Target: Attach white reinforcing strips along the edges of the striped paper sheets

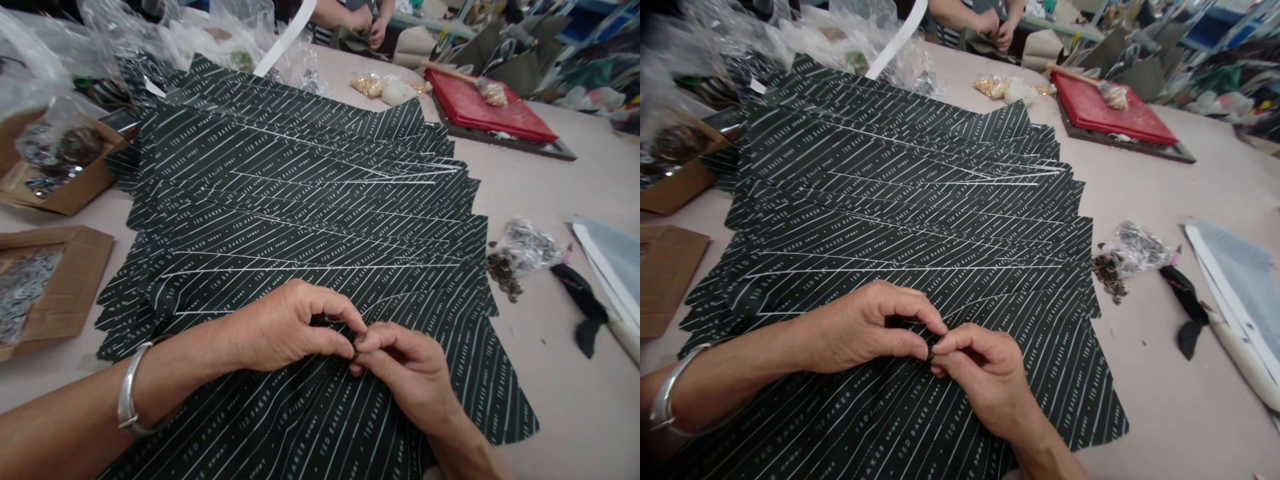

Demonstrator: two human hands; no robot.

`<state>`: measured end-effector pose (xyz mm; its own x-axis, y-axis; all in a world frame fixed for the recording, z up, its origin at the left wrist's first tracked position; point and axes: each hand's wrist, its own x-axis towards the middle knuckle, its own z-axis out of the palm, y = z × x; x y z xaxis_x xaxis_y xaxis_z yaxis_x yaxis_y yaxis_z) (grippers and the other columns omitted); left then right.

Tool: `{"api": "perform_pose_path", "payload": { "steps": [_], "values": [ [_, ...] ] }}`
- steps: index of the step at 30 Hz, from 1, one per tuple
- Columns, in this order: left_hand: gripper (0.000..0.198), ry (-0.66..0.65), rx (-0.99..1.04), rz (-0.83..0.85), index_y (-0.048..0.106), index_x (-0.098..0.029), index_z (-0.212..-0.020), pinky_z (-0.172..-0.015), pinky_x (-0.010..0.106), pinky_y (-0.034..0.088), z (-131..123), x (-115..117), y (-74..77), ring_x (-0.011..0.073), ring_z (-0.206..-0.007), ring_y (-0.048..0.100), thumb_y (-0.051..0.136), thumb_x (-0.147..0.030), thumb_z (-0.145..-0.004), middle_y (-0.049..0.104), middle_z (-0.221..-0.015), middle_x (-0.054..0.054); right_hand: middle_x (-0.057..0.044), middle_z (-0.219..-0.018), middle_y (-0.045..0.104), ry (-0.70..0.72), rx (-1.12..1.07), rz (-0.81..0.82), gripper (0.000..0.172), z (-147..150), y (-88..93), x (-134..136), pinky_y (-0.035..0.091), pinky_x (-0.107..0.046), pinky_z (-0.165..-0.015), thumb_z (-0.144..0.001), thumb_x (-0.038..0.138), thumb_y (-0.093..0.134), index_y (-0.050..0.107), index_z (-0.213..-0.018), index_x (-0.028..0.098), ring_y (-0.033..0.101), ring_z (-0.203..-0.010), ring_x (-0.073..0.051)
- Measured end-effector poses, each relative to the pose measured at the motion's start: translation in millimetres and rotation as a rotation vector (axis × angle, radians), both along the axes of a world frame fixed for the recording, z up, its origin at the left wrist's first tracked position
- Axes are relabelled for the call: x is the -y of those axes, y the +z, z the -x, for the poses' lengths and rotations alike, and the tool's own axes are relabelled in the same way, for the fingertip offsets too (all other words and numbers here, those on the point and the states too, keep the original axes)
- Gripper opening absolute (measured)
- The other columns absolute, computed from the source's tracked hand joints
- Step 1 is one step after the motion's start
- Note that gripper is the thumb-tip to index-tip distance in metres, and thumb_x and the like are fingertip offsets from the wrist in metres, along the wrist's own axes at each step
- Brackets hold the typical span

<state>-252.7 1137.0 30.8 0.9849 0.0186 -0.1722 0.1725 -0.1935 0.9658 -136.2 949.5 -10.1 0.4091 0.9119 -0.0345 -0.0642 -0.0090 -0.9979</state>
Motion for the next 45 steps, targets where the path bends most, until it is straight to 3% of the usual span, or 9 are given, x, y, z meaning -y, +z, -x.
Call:
{"api": "perform_pose_path", "payload": {
  "steps": [7, 21, 27, 30, 33, 35, 39, 45],
  "values": [
    [0.014, -0.072, 0.095, -0.052, 0.073, -0.022, -0.1, -0.074, 0.017, 0.046, 2, -4, 1.8, 0.0088, -0.079, 0.064, 0.068, -0.021, -0.087, 0.072, -0.093, -0.002, 0.001, -0.077, 0.071, 0.014, 0.191, -0.13, 0.027, 1, 2.3, -2, 0.056, -0.022, -0.064, -0.086, 0.003, 0.061, 0.071, -0.094, 0.027, 0.069, -0.066, -0.012],
    [0.007, -0.121, 0.128, -0.01, 0.071, -0.019, -0.089, -0.075, 0.018, 0.046, 2, -5, -6.7, 0.0094, -0.078, 0.062, 0.064, -0.019, -0.089, 0.069, -0.085, -0.001, 0.001, -0.075, 0.07, 0.029, 0.07, -0.092, 0.02, 3, 0.6, -4, 0.056, -0.022, -0.06, -0.085, 0.007, 0.065, 0.072, -0.088, 0.025, 0.068, -0.063, -0.012],
    [0.006, -0.082, 0.125, 0.008, 0.07, -0.017, -0.085, -0.071, 0.016, 0.045, -1, 0, -11.7, 0.008, -0.074, 0.062, 0.065, -0.018, -0.087, 0.069, -0.081, -0.002, 0.002, -0.074, 0.07, 0.027, 0.031, -0.063, 0.017, 2, -0.5, -3, 0.056, -0.022, -0.061, -0.086, 0.008, 0.065, 0.071, -0.086, 0.024, 0.068, -0.062, -0.011],
    [0.005, -0.027, 0.055, 0.01, 0.069, -0.018, -0.088, -0.07, 0.017, 0.044, 2, 2, -10.6, 0.0072, -0.073, 0.06, 0.064, -0.018, -0.087, 0.068, -0.08, -0.004, 0.001, -0.072, 0.07, 0.004, 0.022, -0.025, 0.012, 2, -0.8, -4, 0.055, -0.022, -0.06, -0.085, 0.011, 0.066, 0.07, -0.085, 0.022, 0.067, -0.062, -0.012],
    [0.038, 0.098, -0.107, -0.056, 0.06, -0.026, -0.115, -0.062, 0.018, 0.04, 7, 1, -4.5, 0.0072, -0.065, 0.054, 0.071, -0.02, -0.08, 0.061, -0.075, -0.009, 0.0, -0.071, 0.069, -0.026, 0.069, 0.016, 0.01, 3, 0.9, -6, 0.055, -0.021, -0.059, -0.085, 0.012, 0.065, 0.07, -0.083, 0.021, 0.067, -0.061, -0.012],
    [0.048, 0.133, -0.234, -0.119, 0.057, -0.028, -0.119, -0.058, 0.02, 0.037, 11, 0, -0.3, 0.0082, -0.063, 0.051, 0.073, -0.023, -0.075, 0.057, -0.073, -0.01, 0.0, -0.07, 0.069, -0.052, 0.095, 0.048, 0.008, 5, 2.3, -7, 0.055, -0.021, -0.057, -0.085, 0.014, 0.065, 0.07, -0.083, 0.02, 0.067, -0.06, -0.012],
    [0.013, 0.09, -0.399, -0.102, 0.069, -0.026, -0.089, -0.055, 0.022, 0.032, 16, -1, 0.3, 0.0099, -0.062, 0.047, 0.066, -0.033, -0.079, 0.057, -0.069, -0.007, 0.001, -0.068, 0.068, -0.089, 0.146, 0.096, 0.007, 7, 3.1, -8, 0.055, -0.02, -0.055, -0.085, 0.016, 0.066, 0.07, -0.082, 0.02, 0.066, -0.058, -0.011],
    [0.012, 0.165, -0.412, 0.009, 0.069, -0.023, -0.086, -0.055, 0.022, 0.033, 16, 6, -3.8, 0.0093, -0.062, 0.046, 0.066, -0.03, -0.077, 0.055, -0.068, -0.007, 0.001, -0.069, 0.067, -0.069, 0.261, 0.071, 0.009, 7, 2.4, -11, 0.052, -0.021, -0.056, -0.085, 0.014, 0.065, 0.071, -0.083, 0.02, 0.064, -0.059, -0.01]
  ]
}}
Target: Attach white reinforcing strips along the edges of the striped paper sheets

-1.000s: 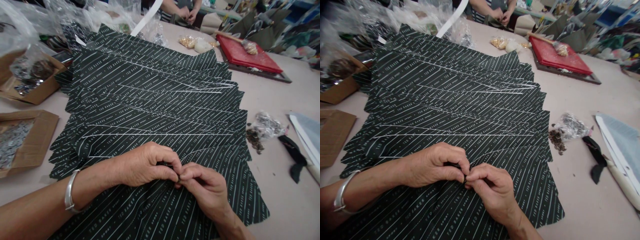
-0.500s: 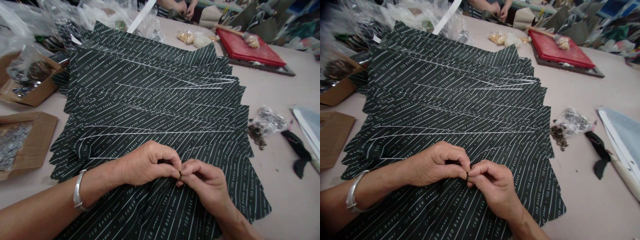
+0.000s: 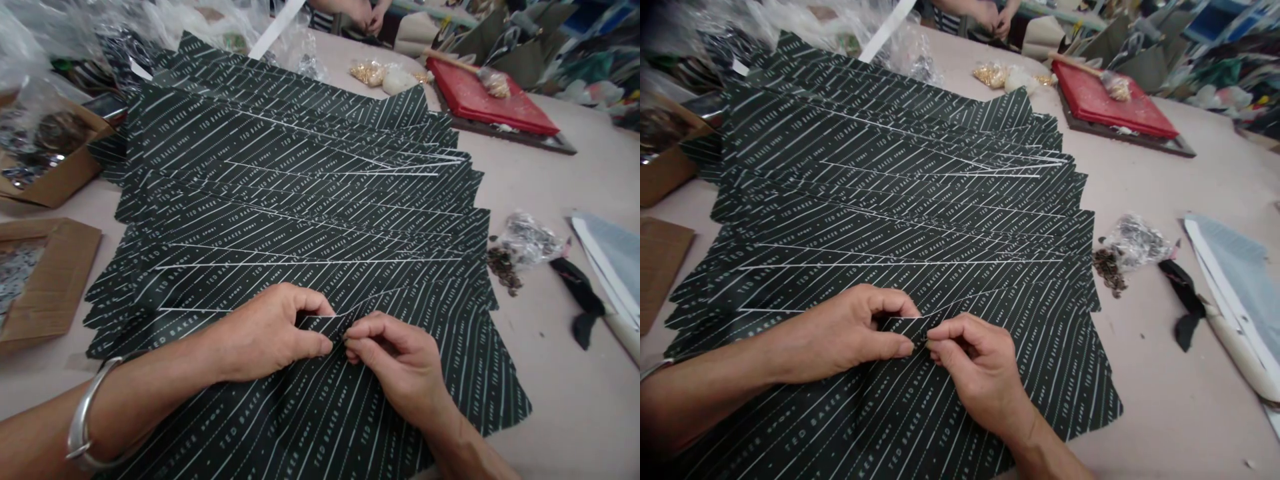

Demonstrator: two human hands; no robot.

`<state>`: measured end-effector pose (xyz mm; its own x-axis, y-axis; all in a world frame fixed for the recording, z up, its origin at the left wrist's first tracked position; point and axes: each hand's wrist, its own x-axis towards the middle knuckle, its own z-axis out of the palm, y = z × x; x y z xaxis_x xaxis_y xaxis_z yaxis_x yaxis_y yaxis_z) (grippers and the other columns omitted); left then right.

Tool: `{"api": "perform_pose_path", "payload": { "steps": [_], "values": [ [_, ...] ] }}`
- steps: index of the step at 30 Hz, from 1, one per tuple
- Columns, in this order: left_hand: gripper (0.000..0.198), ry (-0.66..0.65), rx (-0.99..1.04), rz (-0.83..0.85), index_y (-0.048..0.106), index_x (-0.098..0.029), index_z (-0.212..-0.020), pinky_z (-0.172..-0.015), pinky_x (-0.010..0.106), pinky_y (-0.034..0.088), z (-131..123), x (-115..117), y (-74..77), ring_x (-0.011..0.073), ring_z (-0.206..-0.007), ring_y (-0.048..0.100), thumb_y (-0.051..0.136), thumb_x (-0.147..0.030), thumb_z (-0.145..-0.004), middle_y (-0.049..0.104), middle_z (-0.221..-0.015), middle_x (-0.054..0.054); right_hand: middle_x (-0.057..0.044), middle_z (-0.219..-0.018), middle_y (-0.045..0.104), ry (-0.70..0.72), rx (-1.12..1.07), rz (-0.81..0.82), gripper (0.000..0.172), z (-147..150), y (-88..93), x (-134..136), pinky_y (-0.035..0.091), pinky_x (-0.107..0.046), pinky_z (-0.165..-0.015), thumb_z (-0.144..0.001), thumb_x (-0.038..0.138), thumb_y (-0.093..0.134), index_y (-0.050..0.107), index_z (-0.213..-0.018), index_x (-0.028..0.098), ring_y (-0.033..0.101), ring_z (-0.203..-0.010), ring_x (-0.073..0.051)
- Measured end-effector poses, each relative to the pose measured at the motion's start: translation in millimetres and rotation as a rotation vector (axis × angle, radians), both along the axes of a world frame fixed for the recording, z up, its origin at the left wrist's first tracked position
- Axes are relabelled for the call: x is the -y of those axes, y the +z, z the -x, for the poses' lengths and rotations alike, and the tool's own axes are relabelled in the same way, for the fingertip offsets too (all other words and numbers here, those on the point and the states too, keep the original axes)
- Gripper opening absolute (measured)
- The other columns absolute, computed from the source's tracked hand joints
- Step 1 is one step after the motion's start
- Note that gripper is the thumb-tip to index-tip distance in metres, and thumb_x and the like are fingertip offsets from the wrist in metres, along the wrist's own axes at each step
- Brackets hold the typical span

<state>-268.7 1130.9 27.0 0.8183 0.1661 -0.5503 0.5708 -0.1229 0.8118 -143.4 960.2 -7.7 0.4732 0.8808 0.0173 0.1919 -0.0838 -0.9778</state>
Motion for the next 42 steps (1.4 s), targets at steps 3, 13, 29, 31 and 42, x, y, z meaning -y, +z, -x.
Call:
{"api": "perform_pose_path", "payload": {
  "steps": [3, 13, 29, 31, 42],
  "values": [
    [0.008, 0.018, 0.02, -0.031, 0.069, -0.024, -0.082, -0.055, 0.021, 0.034, -1, 3, 2.6, 0.0083, -0.061, 0.047, 0.066, -0.028, -0.076, 0.056, -0.067, -0.008, 0.001, -0.069, 0.067, 0.015, 0.031, -0.004, 0.01, 0, 0.9, 0, 0.05, -0.021, -0.057, -0.085, 0.013, 0.064, 0.071, -0.083, 0.02, 0.064, -0.06, -0.01],
    [0.011, 0.004, 0.167, -0.19, 0.069, -0.027, -0.08, -0.065, 0.02, 0.039, 0, 7, 1.8, 0.0071, -0.073, 0.057, 0.067, -0.017, -0.078, 0.064, -0.077, -0.012, 0.002, -0.07, 0.067, 0.043, 0.068, -0.014, 0.011, -1, 2.6, -1, 0.05, -0.021, -0.056, -0.086, 0.012, 0.063, 0.07, -0.084, 0.02, 0.063, -0.06, -0.01],
    [0.012, -0.217, 0.569, -0.902, 0.06, -0.02, -0.086, -0.054, 0.029, 0.035, 14, 27, -5.5, 0.0131, -0.064, 0.052, 0.052, -0.017, -0.095, 0.054, -0.076, -0.003, -0.01, -0.114, 0.063, 0.155, 0.754, -0.061, 0.029, -4, -1.8, 7, 0.058, -0.029, -0.076, -0.094, 0.013, 0.052, 0.053, -0.123, 0.016, 0.064, -0.092, -0.017],
    [0.013, -0.204, 0.621, -0.991, 0.059, -0.02, -0.085, -0.05, 0.029, 0.032, 18, 31, -9.1, 0.0129, -0.06, 0.048, 0.052, -0.015, -0.095, 0.049, -0.072, -0.003, -0.007, -0.095, 0.066, 0.163, 0.816, -0.072, 0.017, -4, -1.5, 8, 0.056, -0.028, -0.074, -0.095, 0.013, 0.052, 0.057, -0.111, 0.015, 0.064, -0.09, -0.017],
    [0.015, -0.098, 0.733, -1.036, 0.06, -0.014, -0.084, -0.052, 0.03, 0.026, 35, 47, -17.8, 0.0114, -0.059, 0.038, 0.052, -0.008, -0.094, 0.042, -0.066, -0.002, -0.005, -0.078, 0.064, 0.154, 0.954, -0.184, 0.016, 7, -1.9, 19, 0.045, -0.028, -0.062, -0.093, 0.006, 0.046, 0.06, -0.09, 0.015, 0.056, -0.068, -0.015]
  ]
}}
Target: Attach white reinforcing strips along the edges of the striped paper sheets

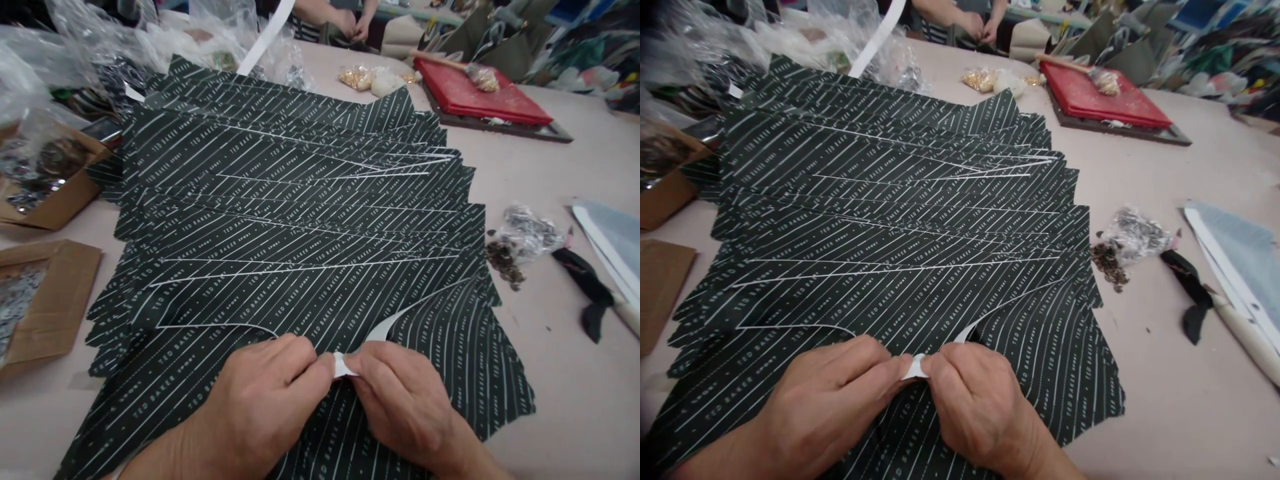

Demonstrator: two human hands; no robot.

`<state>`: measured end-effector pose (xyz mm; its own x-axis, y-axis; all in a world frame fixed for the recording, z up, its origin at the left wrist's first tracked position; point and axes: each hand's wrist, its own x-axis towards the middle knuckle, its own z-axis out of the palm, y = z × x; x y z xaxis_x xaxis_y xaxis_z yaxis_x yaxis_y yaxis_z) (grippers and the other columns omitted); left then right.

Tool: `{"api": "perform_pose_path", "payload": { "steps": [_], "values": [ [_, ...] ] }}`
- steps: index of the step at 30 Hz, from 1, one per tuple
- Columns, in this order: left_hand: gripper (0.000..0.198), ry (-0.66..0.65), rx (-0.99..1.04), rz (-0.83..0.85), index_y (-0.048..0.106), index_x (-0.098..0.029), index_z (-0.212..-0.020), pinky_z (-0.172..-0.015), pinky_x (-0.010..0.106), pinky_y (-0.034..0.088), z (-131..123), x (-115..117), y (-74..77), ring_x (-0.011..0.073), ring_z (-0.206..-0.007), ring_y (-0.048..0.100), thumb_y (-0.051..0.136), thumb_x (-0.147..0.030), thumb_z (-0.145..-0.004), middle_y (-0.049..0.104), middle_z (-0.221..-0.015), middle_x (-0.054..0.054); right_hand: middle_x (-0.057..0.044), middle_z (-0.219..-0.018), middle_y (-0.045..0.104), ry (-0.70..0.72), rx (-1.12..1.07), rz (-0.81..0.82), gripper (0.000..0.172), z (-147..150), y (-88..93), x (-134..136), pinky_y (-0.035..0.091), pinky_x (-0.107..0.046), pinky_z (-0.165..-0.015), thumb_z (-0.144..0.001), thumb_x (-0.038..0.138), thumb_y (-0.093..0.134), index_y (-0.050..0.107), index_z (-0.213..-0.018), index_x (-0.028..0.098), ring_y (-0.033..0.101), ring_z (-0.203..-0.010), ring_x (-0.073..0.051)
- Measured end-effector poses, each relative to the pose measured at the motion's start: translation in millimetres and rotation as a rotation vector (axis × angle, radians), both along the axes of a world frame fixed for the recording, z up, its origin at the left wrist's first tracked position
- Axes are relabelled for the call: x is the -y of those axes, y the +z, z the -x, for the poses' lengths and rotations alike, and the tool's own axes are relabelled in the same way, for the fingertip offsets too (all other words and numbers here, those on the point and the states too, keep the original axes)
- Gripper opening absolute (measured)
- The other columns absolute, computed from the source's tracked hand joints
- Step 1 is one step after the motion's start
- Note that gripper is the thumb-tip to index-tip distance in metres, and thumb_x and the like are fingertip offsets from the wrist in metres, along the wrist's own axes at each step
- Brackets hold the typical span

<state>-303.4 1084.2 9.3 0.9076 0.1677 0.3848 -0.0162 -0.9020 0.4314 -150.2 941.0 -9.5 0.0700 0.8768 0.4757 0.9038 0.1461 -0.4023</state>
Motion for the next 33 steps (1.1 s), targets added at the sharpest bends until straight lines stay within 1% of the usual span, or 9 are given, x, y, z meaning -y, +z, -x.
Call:
{"api": "perform_pose_path", "payload": {
  "steps": [5, 8, 12, 15, 18, 21, 24, 28, 33],
  "values": [
    [0.017, -0.048, -0.024, 0.022, 0.063, -0.015, -0.102, -0.057, 0.032, 0.027, 8, 1, -7.4, 0.0139, -0.063, 0.04, 0.048, -0.012, -0.096, 0.051, -0.072, -0.001, -0.005, -0.073, 0.063, 0.042, -0.003, 0.005, 0.019, -2, 7.3, -2, 0.043, -0.029, -0.056, -0.093, 0.006, 0.041, 0.058, -0.092, 0.015, 0.055, -0.063, -0.016],
    [0.021, -0.091, -0.038, 0.039, 0.063, -0.014, -0.1, -0.058, 0.034, 0.026, 8, -1, -8.8, 0.0154, -0.064, 0.039, 0.042, -0.011, -0.097, 0.053, -0.072, 0.0, -0.005, -0.071, 0.063, 0.061, -0.005, 0.05, 0.017, -1, 9.5, -4, 0.04, -0.031, -0.053, -0.09, 0.005, 0.043, 0.056, -0.092, 0.017, 0.055, -0.06, -0.017],
    [0.021, -0.079, 0.011, 0.018, 0.063, -0.014, -0.093, -0.058, 0.035, 0.023, 2, -3, -6.4, 0.0151, -0.06, 0.036, 0.043, -0.007, -0.094, 0.05, -0.065, -0.001, -0.004, -0.073, 0.065, 0.042, -0.007, 0.06, 0.017, 0, 3.2, -3, 0.039, -0.033, -0.053, -0.087, 0.004, 0.048, 0.056, -0.095, 0.017, 0.054, -0.06, -0.017],
    [0.017, -0.045, 0.035, -0.06, 0.063, -0.014, -0.089, -0.066, 0.035, 0.029, -2, -7, -6.0, 0.0141, -0.062, 0.039, 0.048, -0.007, -0.092, 0.049, -0.064, -0.002, -0.004, -0.078, 0.069, 0.005, 0.014, 0.058, 0.018, -1, 0.3, -5, 0.041, -0.034, -0.059, -0.087, 0.003, 0.053, 0.059, -0.097, 0.017, 0.056, -0.064, -0.017],
    [0.02, -0.046, 0.08, -0.16, 0.064, -0.012, -0.095, -0.076, 0.037, 0.035, -4, -12, -5.4, 0.0147, -0.063, 0.04, 0.044, -0.008, -0.095, 0.05, -0.063, -0.001, -0.002, -0.089, 0.074, -0.095, 0.087, 0.041, 0.017, -4, 6.2, -9, 0.042, -0.036, -0.071, -0.087, 0.007, 0.06, 0.063, -0.1, 0.018, 0.06, -0.078, -0.019],
    [0.021, -0.056, 0.163, -0.262, 0.063, -0.01, -0.098, -0.066, 0.035, 0.035, -7, -19, -0.2, 0.0164, -0.065, 0.043, 0.043, -0.007, -0.095, 0.057, -0.07, 0.003, 0.003, -0.09, 0.075, -0.21, 0.173, -0.068, 0.011, -7, 15.3, -11, 0.037, -0.039, -0.087, -0.088, 0.012, 0.063, 0.067, -0.093, 0.021, 0.059, -0.097, -0.023],
    [0.016, -0.032, 0.193, -0.402, 0.063, -0.008, -0.096, -0.062, 0.034, 0.035, -9, -22, 6.3, 0.0192, -0.071, 0.049, 0.048, -0.008, -0.093, 0.064, -0.082, 0.008, 0.002, -0.087, 0.074, -0.224, 0.232, -0.1, 0.012, -12, 17.5, -8, 0.036, -0.04, -0.088, -0.091, 0.012, 0.06, 0.068, -0.095, 0.019, 0.057, -0.097, -0.023],
    [0.02, -0.015, 0.113, -0.505, 0.064, -0.01, -0.096, -0.063, 0.035, 0.039, -10, -15, 3.6, 0.0199, -0.071, 0.051, 0.045, -0.01, -0.095, 0.065, -0.085, 0.007, -0.004, -0.091, 0.072, -0.183, 0.295, -0.039, 0.014, -19, 8.5, 1, 0.041, -0.037, -0.079, -0.094, 0.013, 0.056, 0.069, -0.099, 0.017, 0.056, -0.088, -0.021],
    [0.022, 0.002, -0.064, -0.425, 0.062, -0.01, -0.107, -0.074, 0.038, 0.046, -2, 5, -11.0, 0.0229, -0.086, 0.056, 0.044, -0.013, -0.095, 0.065, -0.098, 0.009, -0.009, -0.101, 0.07, -0.157, 0.28, 0.101, 0.022, -27, 2.6, 16, 0.049, -0.041, -0.081, -0.093, 0.012, 0.052, 0.069, -0.106, 0.016, 0.057, -0.093, -0.024]
  ]
}}
